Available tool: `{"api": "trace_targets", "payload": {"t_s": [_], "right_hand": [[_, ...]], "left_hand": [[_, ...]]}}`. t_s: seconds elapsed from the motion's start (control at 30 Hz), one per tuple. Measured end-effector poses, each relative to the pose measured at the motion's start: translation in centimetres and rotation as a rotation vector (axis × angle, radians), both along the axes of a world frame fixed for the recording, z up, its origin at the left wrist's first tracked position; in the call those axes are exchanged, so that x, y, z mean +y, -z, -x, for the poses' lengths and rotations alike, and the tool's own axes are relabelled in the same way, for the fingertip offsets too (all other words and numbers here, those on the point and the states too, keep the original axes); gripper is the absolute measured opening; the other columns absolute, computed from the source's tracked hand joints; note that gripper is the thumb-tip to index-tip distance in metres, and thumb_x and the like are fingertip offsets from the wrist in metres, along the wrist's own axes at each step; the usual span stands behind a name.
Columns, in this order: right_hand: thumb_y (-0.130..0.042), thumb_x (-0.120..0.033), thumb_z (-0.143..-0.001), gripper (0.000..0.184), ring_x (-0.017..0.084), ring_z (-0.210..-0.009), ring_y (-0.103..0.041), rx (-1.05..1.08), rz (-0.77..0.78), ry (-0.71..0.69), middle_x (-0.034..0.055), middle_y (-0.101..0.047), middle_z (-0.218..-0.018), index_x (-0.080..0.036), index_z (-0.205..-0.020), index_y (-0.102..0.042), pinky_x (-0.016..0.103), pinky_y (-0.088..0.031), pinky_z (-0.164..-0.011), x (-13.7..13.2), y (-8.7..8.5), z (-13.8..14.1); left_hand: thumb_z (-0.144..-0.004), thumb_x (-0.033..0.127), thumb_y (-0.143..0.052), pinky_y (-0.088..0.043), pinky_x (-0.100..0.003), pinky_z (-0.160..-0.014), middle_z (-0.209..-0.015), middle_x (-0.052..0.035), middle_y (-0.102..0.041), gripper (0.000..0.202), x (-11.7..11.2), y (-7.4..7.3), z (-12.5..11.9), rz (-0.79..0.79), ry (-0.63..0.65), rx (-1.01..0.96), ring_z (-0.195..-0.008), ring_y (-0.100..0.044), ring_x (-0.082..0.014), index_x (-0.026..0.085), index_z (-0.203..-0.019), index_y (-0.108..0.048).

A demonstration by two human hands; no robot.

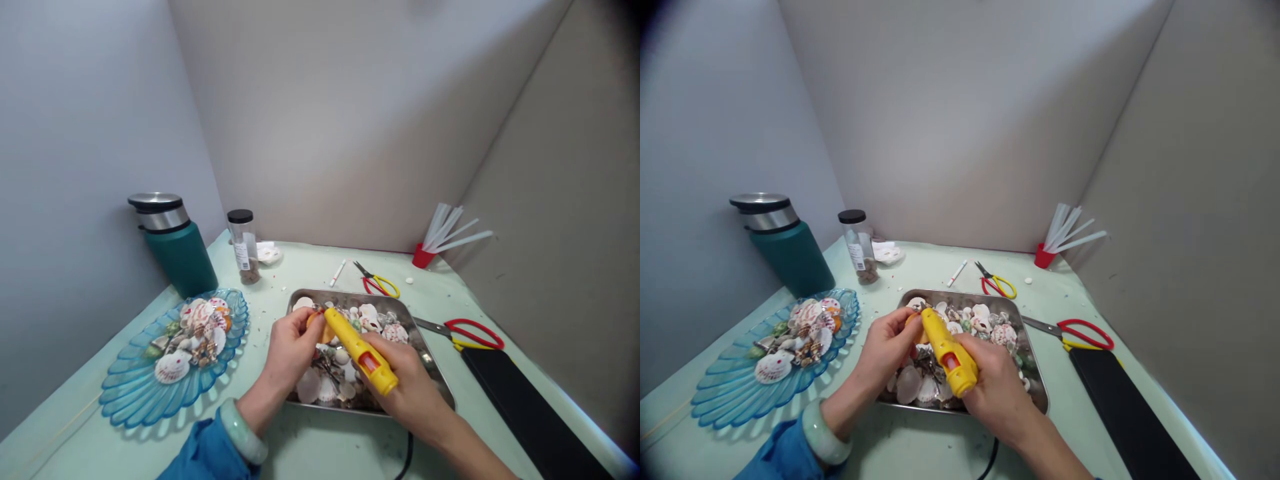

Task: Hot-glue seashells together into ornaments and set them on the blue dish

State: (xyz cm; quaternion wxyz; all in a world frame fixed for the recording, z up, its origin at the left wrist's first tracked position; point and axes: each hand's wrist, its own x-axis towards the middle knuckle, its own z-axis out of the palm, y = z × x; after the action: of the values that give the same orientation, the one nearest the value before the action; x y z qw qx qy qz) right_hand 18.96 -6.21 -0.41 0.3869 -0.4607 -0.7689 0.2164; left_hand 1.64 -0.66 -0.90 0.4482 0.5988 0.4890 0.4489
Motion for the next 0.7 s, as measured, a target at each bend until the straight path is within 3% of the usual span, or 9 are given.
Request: {"api": "trace_targets", "payload": {"t_s": [0.23,0.7], "right_hand": [[-0.042,-0.027,-0.091,0.017,0.015,-0.064,-0.055,-0.036,-0.014,-0.008,0.003,-0.062,-0.076,-0.019,-0.089,-0.057,0.025,-0.04,-0.059,-0.02,0.04,0.0],[-0.043,-0.026,-0.09,0.017,0.015,-0.065,-0.057,-0.045,-0.03,-0.002,0.0031,-0.064,-0.078,-0.019,-0.091,-0.058,0.024,-0.041,-0.06,-0.08,0.17,0.07]], "left_hand": [[-0.08,0.042,-0.053,-0.03,-0.017,-0.034,-0.042,0.0085,-0.042,0.027,0.01,-0.53,-0.04,0.064,-0.025,-0.116,-0.033,-0.038,-0.007,0.017,-0.073,-0.058],[-0.08,0.04,-0.053,-0.026,-0.016,-0.034,-0.044,0.0071,-0.044,0.027,0.24,-0.21,0.09,0.046,-0.001,-0.069,-0.035,-0.039,-0.0064,0.015,-0.073,-0.061]]}}
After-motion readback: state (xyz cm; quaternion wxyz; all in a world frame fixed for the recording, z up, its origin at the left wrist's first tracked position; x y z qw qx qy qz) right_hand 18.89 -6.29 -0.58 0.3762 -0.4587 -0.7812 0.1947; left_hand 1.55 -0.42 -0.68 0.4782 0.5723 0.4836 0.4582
